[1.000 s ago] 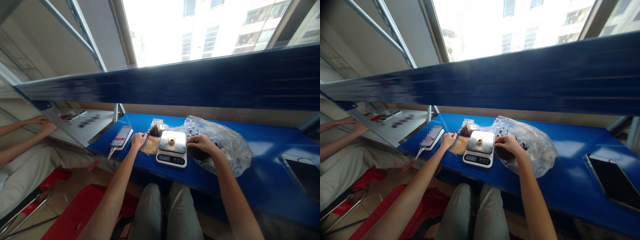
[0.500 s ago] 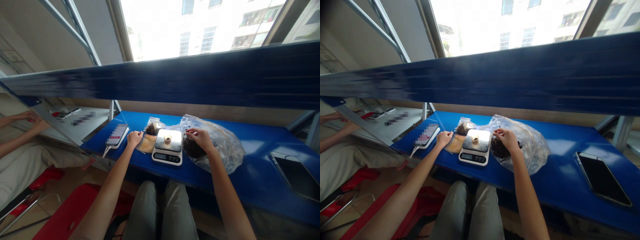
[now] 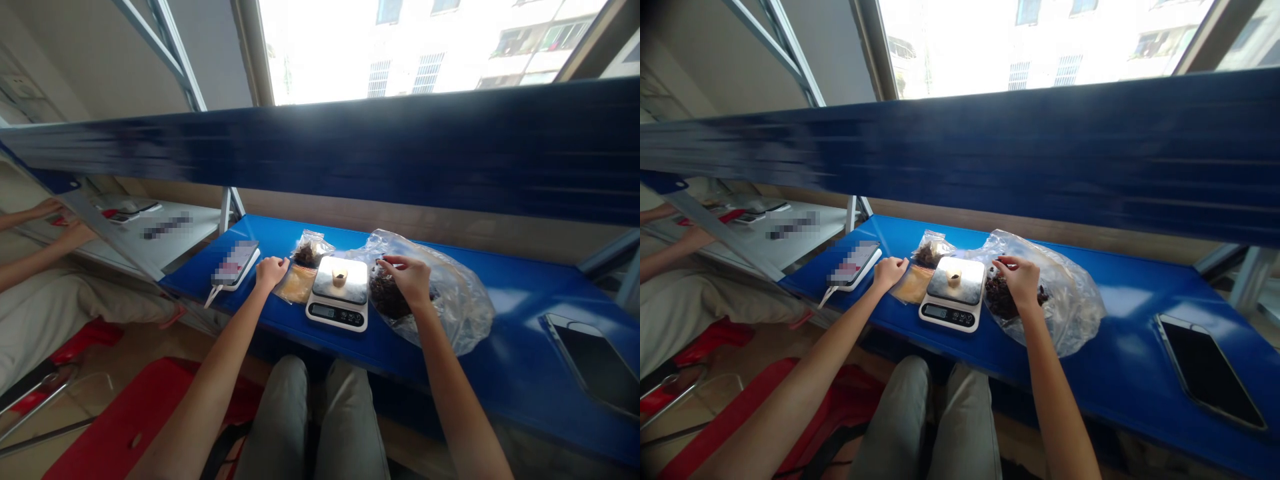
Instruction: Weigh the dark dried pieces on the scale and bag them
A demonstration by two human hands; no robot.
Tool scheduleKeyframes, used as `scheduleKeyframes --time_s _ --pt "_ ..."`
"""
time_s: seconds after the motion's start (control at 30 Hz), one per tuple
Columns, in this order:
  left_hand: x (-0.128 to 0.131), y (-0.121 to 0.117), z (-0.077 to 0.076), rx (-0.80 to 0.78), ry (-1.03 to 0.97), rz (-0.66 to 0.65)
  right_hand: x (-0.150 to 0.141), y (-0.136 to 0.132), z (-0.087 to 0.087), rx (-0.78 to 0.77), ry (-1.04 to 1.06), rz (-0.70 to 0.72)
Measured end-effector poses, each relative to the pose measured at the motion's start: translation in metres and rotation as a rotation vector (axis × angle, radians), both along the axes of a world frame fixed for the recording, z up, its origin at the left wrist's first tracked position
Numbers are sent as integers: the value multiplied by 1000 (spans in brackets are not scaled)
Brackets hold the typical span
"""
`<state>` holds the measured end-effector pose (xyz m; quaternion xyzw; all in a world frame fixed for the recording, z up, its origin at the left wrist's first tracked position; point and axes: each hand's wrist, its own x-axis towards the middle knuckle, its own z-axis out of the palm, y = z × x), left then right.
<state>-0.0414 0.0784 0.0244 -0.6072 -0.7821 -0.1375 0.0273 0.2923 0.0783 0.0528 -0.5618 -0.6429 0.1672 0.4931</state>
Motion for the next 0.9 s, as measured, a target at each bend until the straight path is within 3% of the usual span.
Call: scheduleKeyframes --time_s 0.17,0.4,0.6,0.9 --pt "0 0 -1 10 -13 -11 -9 -6 6 42 112 -4" --pt "1 0 -1 12 -31 -6 -39 -19 9 221 44 220" --pt "2 1 -1 12 -38 16 -50 -23 3 242 -62 388" --pt "2 2 -4 24 -30 18 -56 -28 4 219 -200 458"
